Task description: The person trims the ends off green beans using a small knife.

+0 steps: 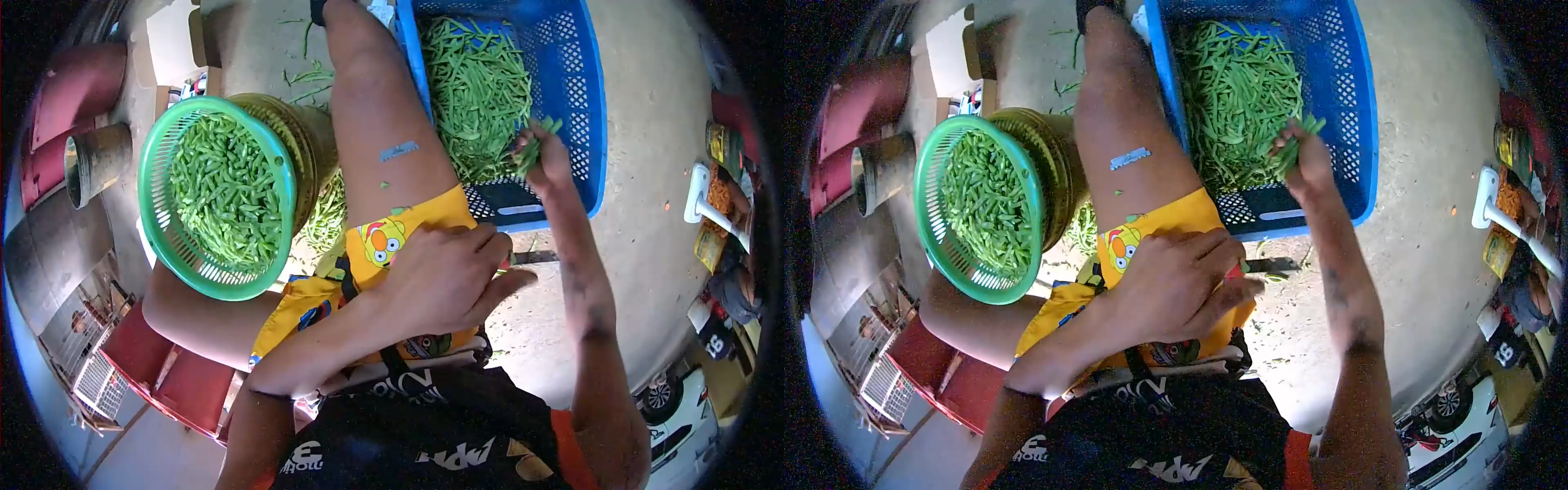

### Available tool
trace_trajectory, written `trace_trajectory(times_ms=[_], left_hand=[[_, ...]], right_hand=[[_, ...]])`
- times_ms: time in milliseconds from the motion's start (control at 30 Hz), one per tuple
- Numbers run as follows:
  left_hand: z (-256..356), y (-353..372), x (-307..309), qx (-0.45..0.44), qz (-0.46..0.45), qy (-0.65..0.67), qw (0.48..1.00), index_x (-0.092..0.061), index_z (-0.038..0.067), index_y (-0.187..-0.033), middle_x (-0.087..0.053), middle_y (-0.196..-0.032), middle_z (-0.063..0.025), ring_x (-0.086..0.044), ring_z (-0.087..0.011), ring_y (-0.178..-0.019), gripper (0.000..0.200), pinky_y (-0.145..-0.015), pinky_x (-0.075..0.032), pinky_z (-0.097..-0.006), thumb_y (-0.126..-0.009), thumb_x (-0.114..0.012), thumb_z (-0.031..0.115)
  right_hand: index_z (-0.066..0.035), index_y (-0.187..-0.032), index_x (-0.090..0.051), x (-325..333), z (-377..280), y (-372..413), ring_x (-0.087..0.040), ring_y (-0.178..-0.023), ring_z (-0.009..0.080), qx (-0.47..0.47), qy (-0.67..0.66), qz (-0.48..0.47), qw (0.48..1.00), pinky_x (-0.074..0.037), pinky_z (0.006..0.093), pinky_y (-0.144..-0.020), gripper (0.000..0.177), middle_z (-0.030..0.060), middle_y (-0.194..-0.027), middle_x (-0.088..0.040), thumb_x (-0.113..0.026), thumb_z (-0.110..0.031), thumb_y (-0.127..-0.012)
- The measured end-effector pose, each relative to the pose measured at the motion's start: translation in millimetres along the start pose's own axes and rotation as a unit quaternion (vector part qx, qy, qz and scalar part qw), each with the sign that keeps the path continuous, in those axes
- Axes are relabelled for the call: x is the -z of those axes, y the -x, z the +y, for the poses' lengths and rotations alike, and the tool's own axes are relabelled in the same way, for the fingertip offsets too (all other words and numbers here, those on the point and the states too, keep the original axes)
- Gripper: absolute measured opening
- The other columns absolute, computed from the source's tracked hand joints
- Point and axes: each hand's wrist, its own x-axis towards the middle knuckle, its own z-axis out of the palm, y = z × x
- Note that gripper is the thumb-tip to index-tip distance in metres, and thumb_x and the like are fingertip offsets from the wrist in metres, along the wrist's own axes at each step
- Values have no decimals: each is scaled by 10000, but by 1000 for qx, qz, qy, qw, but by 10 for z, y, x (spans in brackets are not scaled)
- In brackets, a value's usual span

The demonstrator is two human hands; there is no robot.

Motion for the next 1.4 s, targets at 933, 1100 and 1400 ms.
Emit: trace_trajectory(times_ms=[933, 1100, 1400], left_hand=[[-125, -56, 247, 101, 115, 156, 976, -608, -46, -824, -613, -746, -274, -634, -462, -706, 272, -644, -474, -521, -988, -606, 171], [-18, -63, 202, 82, 44, 75, 993, -650, -31, -835, -549, -613, -219, -574, -360, -526, 319, -526, -429, -458, -1014, -637, 233], [-7, -1, 25, 25, 63, 100, 993, -590, -13, -757, -558, -614, -204, -586, -402, -544, 363, -504, -413, -476, -978, -684, 260]], right_hand=[[-23, -980, -703, -376, -179, 1233, -573, -662, 65, 218, 316, -47, 922, -456, 236, -571, 187, 33, -858, -697, -815, -124, -870], [-4, -914, -694, -545, 8, 1813, -629, -732, 107, 277, 303, -186, 893, -516, 255, -649, 283, 38, -829, -681, -847, 128, -716], [-78, -992, -661, -448, 204, 1906, -609, -657, 75, 181, 112, -77, 974, -498, 220, -583, 152, 12, -812, -659, -780, -91, -899]])
